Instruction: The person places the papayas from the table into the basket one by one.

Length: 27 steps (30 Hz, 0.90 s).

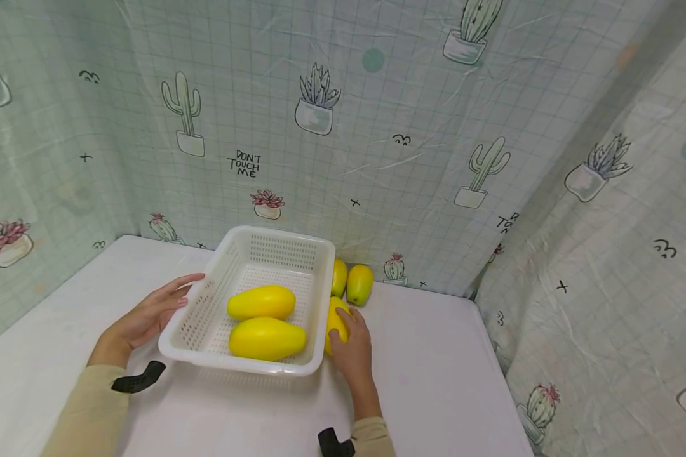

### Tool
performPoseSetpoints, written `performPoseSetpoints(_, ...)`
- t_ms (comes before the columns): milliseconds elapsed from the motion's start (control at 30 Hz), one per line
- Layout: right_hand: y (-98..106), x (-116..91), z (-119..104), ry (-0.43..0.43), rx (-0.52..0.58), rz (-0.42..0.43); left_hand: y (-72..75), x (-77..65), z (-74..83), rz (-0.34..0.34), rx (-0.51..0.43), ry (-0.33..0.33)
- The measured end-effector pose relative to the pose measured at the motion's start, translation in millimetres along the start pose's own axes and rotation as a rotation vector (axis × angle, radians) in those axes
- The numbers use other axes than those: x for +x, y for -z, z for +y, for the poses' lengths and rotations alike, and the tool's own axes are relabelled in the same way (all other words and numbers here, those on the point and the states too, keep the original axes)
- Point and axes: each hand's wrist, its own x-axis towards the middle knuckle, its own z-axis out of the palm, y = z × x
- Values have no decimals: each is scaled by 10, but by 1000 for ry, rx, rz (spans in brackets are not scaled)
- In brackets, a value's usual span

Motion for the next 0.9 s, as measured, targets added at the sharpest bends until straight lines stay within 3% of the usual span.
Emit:
performPoseSetpoints(333,-25,29,64,30,-64,-9,-5,5,4,3,3,6)
performPoseSetpoints(900,27,7,41,23,-1,37,3,2,-3,3,15,-3)
